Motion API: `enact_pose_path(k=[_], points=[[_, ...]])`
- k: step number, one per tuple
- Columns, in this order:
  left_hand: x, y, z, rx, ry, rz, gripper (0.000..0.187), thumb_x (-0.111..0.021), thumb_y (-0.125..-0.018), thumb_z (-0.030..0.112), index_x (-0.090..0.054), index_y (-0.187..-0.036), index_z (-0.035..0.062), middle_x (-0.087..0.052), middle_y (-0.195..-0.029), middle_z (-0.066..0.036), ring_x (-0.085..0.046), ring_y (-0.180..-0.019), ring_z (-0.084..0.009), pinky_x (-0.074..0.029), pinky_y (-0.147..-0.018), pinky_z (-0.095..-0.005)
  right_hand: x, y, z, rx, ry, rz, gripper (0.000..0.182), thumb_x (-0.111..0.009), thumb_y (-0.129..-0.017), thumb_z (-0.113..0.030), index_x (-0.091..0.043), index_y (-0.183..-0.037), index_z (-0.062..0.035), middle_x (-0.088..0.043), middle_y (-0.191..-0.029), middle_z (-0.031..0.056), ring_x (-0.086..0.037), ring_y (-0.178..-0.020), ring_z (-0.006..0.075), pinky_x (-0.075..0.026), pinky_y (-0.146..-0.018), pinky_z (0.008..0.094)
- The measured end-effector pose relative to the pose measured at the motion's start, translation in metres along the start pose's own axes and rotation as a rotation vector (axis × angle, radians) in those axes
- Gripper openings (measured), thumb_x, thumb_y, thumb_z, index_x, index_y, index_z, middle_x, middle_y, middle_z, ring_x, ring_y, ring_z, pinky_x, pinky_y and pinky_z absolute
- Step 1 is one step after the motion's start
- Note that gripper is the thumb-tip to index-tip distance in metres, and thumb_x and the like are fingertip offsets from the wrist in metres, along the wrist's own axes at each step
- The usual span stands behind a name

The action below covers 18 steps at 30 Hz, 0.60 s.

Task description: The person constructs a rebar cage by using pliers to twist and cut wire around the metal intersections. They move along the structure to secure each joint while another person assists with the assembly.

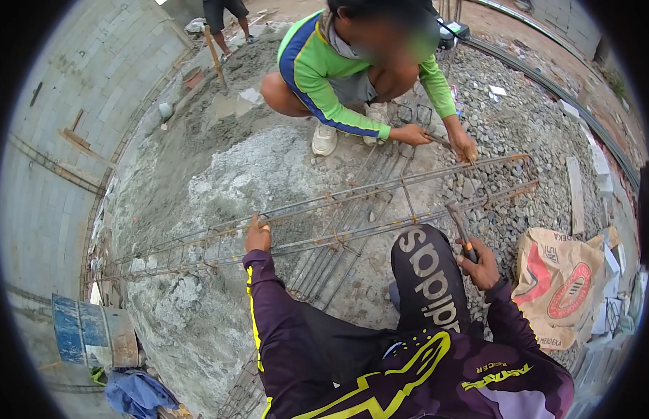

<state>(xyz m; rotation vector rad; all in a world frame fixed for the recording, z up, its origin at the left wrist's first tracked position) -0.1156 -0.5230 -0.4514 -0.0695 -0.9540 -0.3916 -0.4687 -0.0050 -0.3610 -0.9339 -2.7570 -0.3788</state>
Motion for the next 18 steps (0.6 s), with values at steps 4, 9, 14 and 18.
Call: enact_pose_path(k=[4, 9, 14, 18], points=[[0.012, -0.012, -0.007, 0.021, 0.814, 0.141, 0.057, -0.044, -0.093, 0.008, -0.031, -0.148, 0.0064, -0.054, -0.133, -0.018, -0.056, -0.117, -0.0274, -0.048, -0.091, -0.0355, -0.037, -0.01, -0.1, -0.053, -0.328, -0.297, 0.042, -0.059, -0.089, -0.011, -0.05, -0.129, -0.0006, -0.056, -0.074, 0.0026, -0.056, -0.055, 0.0106, -0.048, -0.054, 0.0246], [0.063, 0.018, -0.034, 0.055, 0.767, 0.658, 0.043, -0.045, -0.092, 0.001, -0.048, -0.135, -0.0023, -0.055, -0.133, -0.018, -0.056, -0.119, -0.0286, -0.045, -0.098, -0.0357, -0.119, -0.029, -0.152, -0.228, -0.281, -0.584, 0.049, -0.06, -0.091, -0.012, -0.042, -0.135, -0.0003, -0.056, -0.075, 0.0025, -0.057, -0.055, 0.0107, -0.05, -0.054, 0.0252], [0.066, 0.047, -0.052, -0.015, 0.409, 0.613, 0.031, -0.05, -0.088, 0.004, -0.064, -0.116, 0.001, -0.066, -0.115, -0.017, -0.063, -0.108, -0.0282, -0.047, -0.093, -0.0366, -0.203, -0.067, -0.167, -0.069, -0.155, -0.742, 0.041, -0.062, -0.09, -0.012, -0.046, -0.125, 0.0021, -0.056, -0.075, 0.0032, -0.056, -0.055, 0.0108, -0.048, -0.05, 0.0259], [0.08, 0.084, -0.017, -0.022, 0.275, 0.456, 0.026, -0.054, -0.087, 0.008, -0.068, -0.109, 0.0064, -0.068, -0.107, -0.016, -0.064, -0.102, -0.0311, -0.049, -0.088, -0.0384, -0.248, -0.096, -0.159, -0.122, -0.18, -0.726, 0.039, -0.064, -0.087, -0.012, -0.047, -0.118, 0.0043, -0.057, -0.075, 0.0044, -0.056, -0.055, 0.0109, -0.049, -0.048, 0.0271]])
Point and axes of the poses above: each hand's wrist, its own y-axis away from the middle knuckle, its own x-axis out of the back of the hand, z = x × y, the point moved 5 cm from there along -y, towards the middle knuckle
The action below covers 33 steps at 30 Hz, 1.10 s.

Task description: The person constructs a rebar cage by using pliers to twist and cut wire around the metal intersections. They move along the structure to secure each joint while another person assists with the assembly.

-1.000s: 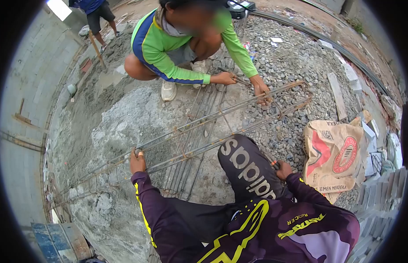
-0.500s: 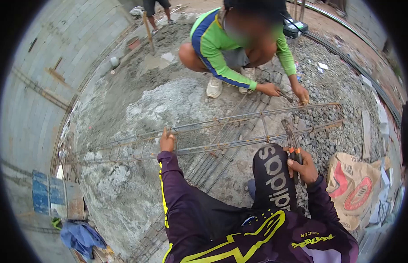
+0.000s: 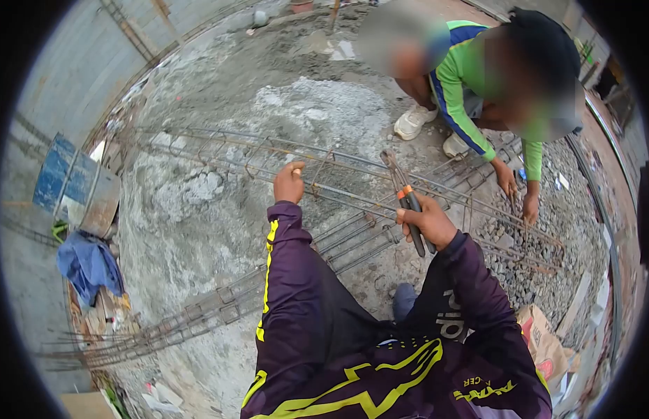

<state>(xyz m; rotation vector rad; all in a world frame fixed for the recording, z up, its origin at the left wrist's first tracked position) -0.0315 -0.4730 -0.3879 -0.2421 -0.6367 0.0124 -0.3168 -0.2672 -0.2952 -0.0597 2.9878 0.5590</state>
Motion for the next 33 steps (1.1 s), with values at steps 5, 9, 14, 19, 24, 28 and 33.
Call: enact_pose_path(k=[5, 9, 14, 19, 24, 28, 33], points=[[-0.008, 0.018, -0.015, 0.188, -0.111, -0.152, 0.023, -0.056, -0.089, 0.009, -0.065, -0.11, 0.0079, -0.068, -0.105, -0.015, -0.065, -0.097, -0.0265, -0.049, -0.084, -0.0355, -0.004, -0.012, 0.022, -0.066, 0.0, 0.033, 0.043, -0.064, -0.086, -0.011, -0.045, -0.121, 0.0051, -0.058, -0.076, 0.0065, -0.058, -0.056, 0.0128, -0.05, -0.048, 0.028], [-0.02, 0.028, -0.038, 0.256, 0.144, -0.297, 0.035, -0.055, -0.09, 0.009, -0.052, -0.124, 0.0045, -0.061, -0.115, -0.015, -0.059, -0.109, -0.0254, -0.047, -0.089, -0.039, -0.003, -0.016, 0.024, -0.028, -0.058, 0.071, 0.04, -0.064, -0.085, -0.009, -0.045, -0.117, 0.004, -0.058, -0.077, 0.0082, -0.059, -0.057, 0.0143, -0.05, -0.047, 0.0291], [-0.031, 0.03, -0.04, 0.511, 0.516, -0.259, 0.035, -0.052, -0.091, 0.008, -0.044, -0.124, 0.0027, -0.064, -0.103, -0.011, -0.06, -0.09, -0.0186, -0.046, -0.074, -0.0334, 0.001, -0.018, 0.03, -0.034, -0.143, 0.068, 0.033, -0.062, -0.087, -0.009, -0.045, -0.113, 0.003, -0.06, -0.082, 0.0095, -0.061, -0.059, 0.0149, -0.053, -0.05, 0.0291], [-0.036, 0.033, -0.04, 0.568, 0.515, -0.235, 0.033, -0.05, -0.095, 0.016, -0.042, -0.125, 0.005, -0.066, -0.104, -0.01, -0.062, -0.095, -0.0193, -0.046, -0.082, -0.0377, 0.007, -0.017, 0.037, -0.036, -0.181, 0.057, 0.033, -0.062, -0.087, -0.008, -0.045, -0.113, 0.0027, -0.059, -0.08, 0.0095, -0.061, -0.06, 0.0153, -0.053, -0.051, 0.0299], [-0.032, 0.032, -0.018, 0.125, -0.098, 0.039, 0.022, -0.061, -0.086, 0.025, -0.062, -0.088, 0.0032, -0.068, -0.086, -0.015, -0.065, -0.083, -0.0312, -0.05, -0.076, -0.0408, 0.007, -0.01, 0.035, -0.008, -0.144, 0.116, 0.027, -0.067, -0.084, -0.01, -0.05, -0.102, 0.0006, -0.057, -0.071, 0.0069, -0.058, -0.054, 0.015, -0.049, -0.046, 0.031], [-0.014, 0.044, 0.042, 0.16, -0.414, 0.085, 0.024, -0.069, -0.081, 0.032, -0.067, -0.087, 0.009, -0.069, -0.083, -0.015, -0.066, -0.083, -0.0362, -0.05, -0.073, -0.0457, 0.012, -0.011, 0.036, -0.047, -0.09, 0.097, 0.035, -0.067, -0.085, -0.01, -0.048, -0.111, 0.0026, -0.058, -0.076, 0.0078, -0.06, -0.057, 0.0154, -0.049, -0.046, 0.0316], [-0.018, 0.054, 0.066, 0.11, -0.662, 0.019, 0.02, -0.068, -0.083, 0.031, -0.068, -0.089, 0.0119, -0.069, -0.083, -0.016, -0.066, -0.083, -0.0362, -0.051, -0.07, -0.0473, 0.018, -0.007, 0.035, -0.021, -0.112, 0.092, 0.042, -0.067, -0.086, -0.011, -0.045, -0.119, 0.0028, -0.058, -0.079, 0.0082, -0.06, -0.058, 0.0156, -0.049, -0.047, 0.0317]])
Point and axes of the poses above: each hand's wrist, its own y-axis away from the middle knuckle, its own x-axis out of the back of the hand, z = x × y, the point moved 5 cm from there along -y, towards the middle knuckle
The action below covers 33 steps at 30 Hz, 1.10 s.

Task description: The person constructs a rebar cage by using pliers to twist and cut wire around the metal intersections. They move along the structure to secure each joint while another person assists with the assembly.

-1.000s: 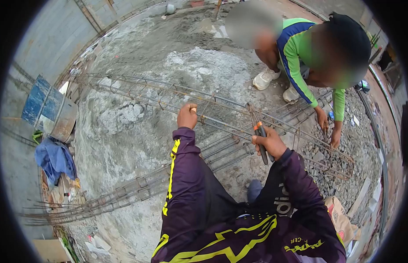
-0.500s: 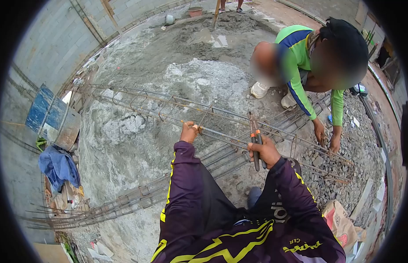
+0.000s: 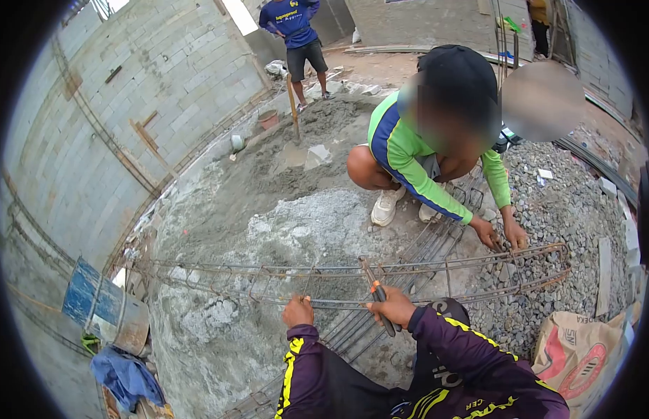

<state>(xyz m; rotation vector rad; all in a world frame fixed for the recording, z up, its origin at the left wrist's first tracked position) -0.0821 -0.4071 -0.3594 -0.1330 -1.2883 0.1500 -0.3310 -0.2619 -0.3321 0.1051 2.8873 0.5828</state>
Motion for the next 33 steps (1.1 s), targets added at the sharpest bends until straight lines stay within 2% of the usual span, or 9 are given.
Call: enact_pose_path(k=[4, 10, 13, 16, 19, 27, 29, 31, 33], points=[[-0.005, 0.002, 0.001, -0.133, -0.042, 0.014, 0.019, -0.064, -0.085, 0.026, -0.064, -0.099, 0.0132, -0.067, -0.094, -0.015, -0.066, -0.083, -0.0374, -0.051, -0.069, -0.0477, 0.004, 0.002, -0.001, 0.0, -0.017, 0.01, 0.047, -0.067, -0.086, -0.011, -0.042, -0.123, 0.003, -0.057, -0.079, 0.0083, -0.06, -0.058, 0.0157, -0.049, -0.047, 0.0323], [0.001, 0.001, 0.005, -0.342, -0.228, -0.109, 0.015, -0.061, -0.085, 0.021, -0.06, -0.096, 0.0109, -0.066, -0.093, -0.014, -0.066, -0.082, -0.0359, -0.052, -0.068, -0.0482, 0.005, 0.007, -0.003, 0.052, -0.001, -0.021, 0.053, -0.066, -0.087, -0.015, -0.04, -0.129, 0.0037, -0.057, -0.078, 0.0095, -0.06, -0.059, 0.0163, -0.049, -0.048, 0.0336], [0.003, -0.003, 0.009, -0.559, -0.373, -0.114, 0.012, -0.06, -0.084, 0.017, -0.058, -0.092, 0.0089, -0.065, -0.09, -0.013, -0.066, -0.081, -0.0346, -0.052, -0.068, -0.0477, 0.007, 0.012, -0.006, 0.04, 0.075, -0.03, 0.054, -0.065, -0.088, -0.018, -0.039, -0.13, 0.0036, -0.058, -0.075, 0.01, -0.06, -0.059, 0.0168, -0.049, -0.049, 0.0338], [-0.001, -0.01, 0.014, -0.673, -0.458, -0.125, 0.013, -0.06, -0.082, 0.016, -0.057, -0.09, 0.0065, -0.065, -0.088, -0.014, -0.067, -0.08, -0.0336, -0.053, -0.069, -0.0456, 0.006, 0.017, -0.011, 0.039, 0.074, -0.027, 0.054, -0.064, -0.088, -0.019, -0.039, -0.13, 0.0033, -0.058, -0.072, 0.0097, -0.059, -0.058, 0.0173, -0.048, -0.051, 0.0339], [-0.006, -0.009, 0.017, -0.636, -0.522, -0.109, 0.014, -0.061, -0.081, 0.016, -0.057, -0.089, 0.0054, -0.064, -0.088, -0.015, -0.067, -0.081, -0.033, -0.053, -0.069, -0.0442, 0.005, 0.022, -0.016, 0.035, 0.069, -0.013, 0.054, -0.064, -0.088, -0.02, -0.039, -0.131, 0.003, -0.058, -0.071, 0.0094, -0.059, -0.058, 0.0179, -0.049, -0.053, 0.0342], [-0.022, 0.007, -0.008, -0.237, -0.335, -0.032, 0.024, -0.065, -0.081, 0.018, -0.054, -0.096, 0.0023, -0.067, -0.093, -0.018, -0.067, -0.085, -0.036, -0.053, -0.072, -0.045, 0.011, 0.027, -0.018, 0.057, 0.094, -0.009, 0.055, -0.063, -0.088, -0.019, -0.039, -0.133, 0.0011, -0.059, -0.076, 0.0117, -0.06, -0.06, 0.02, -0.049, -0.055, 0.0352], [-0.024, 0.011, -0.006, -0.143, -0.213, -0.1, 0.025, -0.066, -0.081, 0.019, -0.055, -0.096, 0.0031, -0.068, -0.092, -0.018, -0.067, -0.086, -0.0361, -0.052, -0.073, -0.0461, 0.014, 0.029, -0.022, 0.091, 0.071, -0.008, 0.051, -0.064, -0.088, -0.019, -0.042, -0.128, 0.0024, -0.058, -0.073, 0.0094, -0.059, -0.058, 0.0169, -0.05, -0.052, 0.0319], [-0.014, 0.017, -0.002, -0.012, -0.034, -0.137, 0.018, -0.064, -0.082, 0.017, -0.064, -0.095, 0.0045, -0.069, -0.095, -0.02, -0.066, -0.088, -0.0395, -0.051, -0.075, -0.0473, 0.017, 0.027, -0.01, 0.1, 0.04, 0.007, 0.044, -0.065, -0.088, -0.018, -0.044, -0.121, 0.0022, -0.055, -0.068, 0.0055, -0.058, -0.057, 0.0139, -0.05, -0.051, 0.0286], [-0.01, 0.021, -0.005, 0.024, 0.088, -0.142, 0.024, -0.061, -0.083, 0.018, -0.067, -0.103, 0.0045, -0.068, -0.099, -0.022, -0.065, -0.093, -0.0396, -0.051, -0.079, -0.0476, 0.008, 0.023, -0.011, 0.084, -0.004, -0.003, 0.039, -0.065, -0.088, -0.015, -0.046, -0.117, 0.0013, -0.055, -0.068, 0.0047, -0.058, -0.057, 0.0135, -0.049, -0.051, 0.0281]])
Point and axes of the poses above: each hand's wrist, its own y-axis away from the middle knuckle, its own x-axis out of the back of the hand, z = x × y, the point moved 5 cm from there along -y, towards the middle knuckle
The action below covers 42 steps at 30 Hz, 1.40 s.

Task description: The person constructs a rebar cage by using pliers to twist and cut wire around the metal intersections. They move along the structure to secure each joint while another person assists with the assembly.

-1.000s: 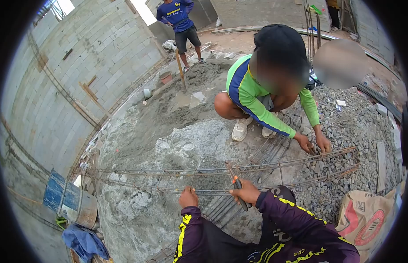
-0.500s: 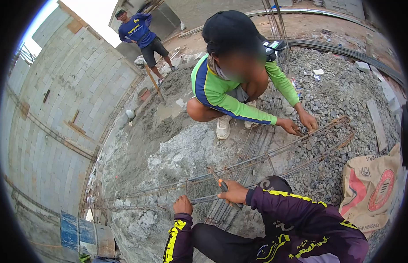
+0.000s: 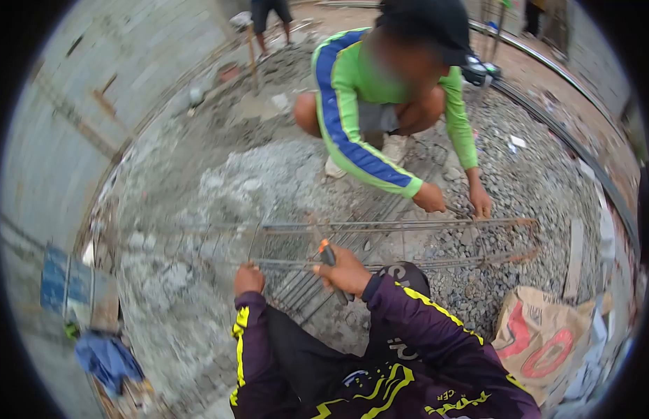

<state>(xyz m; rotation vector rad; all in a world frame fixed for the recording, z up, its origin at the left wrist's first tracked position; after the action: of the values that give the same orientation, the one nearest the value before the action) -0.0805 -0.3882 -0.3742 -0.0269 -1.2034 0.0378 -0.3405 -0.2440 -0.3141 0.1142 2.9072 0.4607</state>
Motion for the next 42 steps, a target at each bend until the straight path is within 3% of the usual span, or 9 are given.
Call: enact_pose_path(k=[7, 9, 12, 19, 25, 27, 31, 34, 42], points=[[-0.09, -0.023, -0.045, 0.185, 0.133, -0.256, 0.056, -0.054, -0.085, 0.012, -0.047, -0.141, 0.0161, -0.066, -0.105, -0.025, -0.068, -0.093, -0.0328, -0.054, -0.073, -0.0436, -0.008, 0.003, -0.007, 0.007, -0.167, -0.086, 0.039, -0.065, -0.088, -0.011, -0.045, -0.119, 0.0017, -0.057, -0.078, 0.0072, -0.059, -0.059, 0.0142, -0.05, -0.049, 0.0285], [-0.072, 0.01, -0.012, 0.642, 0.989, -0.341, 0.068, -0.047, -0.088, 0.004, -0.029, -0.151, 0.0213, -0.062, -0.116, -0.018, -0.069, -0.087, -0.0285, -0.054, -0.065, -0.0399, -0.01, 0.006, -0.008, -0.042, -0.151, -0.095, 0.04, -0.065, -0.088, -0.011, -0.045, -0.12, 0.0013, -0.057, -0.079, 0.0073, -0.059, -0.06, 0.0146, -0.051, -0.05, 0.0287], [-0.097, 0.009, -0.014, 0.695, 1.511, -0.1, 0.075, -0.043, -0.088, -0.002, -0.02, -0.153, 0.027, -0.059, -0.111, -0.008, -0.064, -0.074, -0.0206, -0.051, -0.056, -0.0332, -0.01, 0.001, -0.007, -0.029, -0.161, -0.114, 0.039, -0.065, -0.088, -0.011, -0.045, -0.119, 0.0006, -0.057, -0.08, 0.0072, -0.061, -0.061, 0.0156, -0.052, -0.051, 0.0289], [-0.109, -0.001, -0.016, 0.737, 2.053, -0.212, 0.054, -0.045, -0.084, 0.005, -0.048, -0.133, 0.0273, -0.054, -0.082, 0.002, -0.05, -0.06, -0.0091, -0.035, -0.047, -0.0249, -0.008, -0.013, -0.001, -0.05, -0.173, -0.08, 0.03, -0.064, -0.089, -0.01, -0.046, -0.111, -0.0019, -0.06, -0.081, 0.0088, -0.061, -0.062, 0.0157, -0.053, -0.053, 0.0301], [-0.084, -0.001, -0.023, 0.791, 1.674, -0.246, 0.036, -0.057, -0.084, 0.014, -0.056, -0.12, 0.0161, -0.059, -0.083, -0.002, -0.063, -0.075, -0.0163, -0.046, -0.054, -0.0282, -0.013, -0.018, 0.005, -0.075, -0.137, -0.077, 0.031, -0.064, -0.089, -0.009, -0.045, -0.112, -0.0011, -0.06, -0.08, 0.0096, -0.061, -0.061, 0.0169, -0.053, -0.052, 0.0317], [-0.068, -0.007, -0.034, 0.52, 1.069, -0.315, 0.032, -0.063, -0.084, 0.019, -0.06, -0.115, 0.0111, -0.061, -0.098, -0.007, -0.065, -0.085, -0.0234, -0.052, -0.065, -0.0355, -0.014, -0.017, 0.003, -0.04, -0.125, -0.091, 0.031, -0.064, -0.089, -0.009, -0.045, -0.112, -0.001, -0.059, -0.079, 0.0096, -0.061, -0.061, 0.0172, -0.053, -0.052, 0.0321], [0.007, -0.004, 0.001, 0.166, 0.282, 0.244, 0.027, -0.065, -0.082, 0.024, -0.067, -0.104, 0.0103, -0.058, -0.111, -0.014, -0.057, -0.106, -0.0346, -0.049, -0.083, -0.0475, -0.013, -0.021, 0.009, -0.022, -0.089, -0.111, 0.038, -0.065, -0.088, -0.008, -0.045, -0.119, -0.0005, -0.062, -0.084, 0.0124, -0.063, -0.065, 0.0185, -0.055, -0.054, 0.0329], [-0.001, -0.035, 0.025, -0.22, -0.024, 0.067, 0.024, -0.064, -0.085, 0.027, -0.07, -0.103, 0.0132, -0.058, -0.112, -0.015, -0.061, -0.099, -0.0347, -0.05, -0.083, -0.047, -0.016, -0.015, 0.001, -0.017, -0.091, -0.092, 0.033, -0.065, -0.088, -0.008, -0.046, -0.113, -0.0001, -0.061, -0.083, 0.0117, -0.062, -0.064, 0.0177, -0.054, -0.053, 0.0323], [-0.011, -0.08, 0.032, -0.392, -0.561, -0.411, 0.036, -0.062, -0.084, 0.038, -0.072, -0.1, 0.0076, -0.069, -0.102, -0.015, -0.066, -0.098, -0.0316, -0.054, -0.081, -0.0432, -0.015, -0.009, -0.004, -0.005, -0.062, -0.085, 0.026, -0.065, -0.088, -0.007, -0.048, -0.107, 0.0, -0.059, -0.08, 0.0092, -0.061, -0.063, 0.016, -0.052, -0.052, 0.0317]])
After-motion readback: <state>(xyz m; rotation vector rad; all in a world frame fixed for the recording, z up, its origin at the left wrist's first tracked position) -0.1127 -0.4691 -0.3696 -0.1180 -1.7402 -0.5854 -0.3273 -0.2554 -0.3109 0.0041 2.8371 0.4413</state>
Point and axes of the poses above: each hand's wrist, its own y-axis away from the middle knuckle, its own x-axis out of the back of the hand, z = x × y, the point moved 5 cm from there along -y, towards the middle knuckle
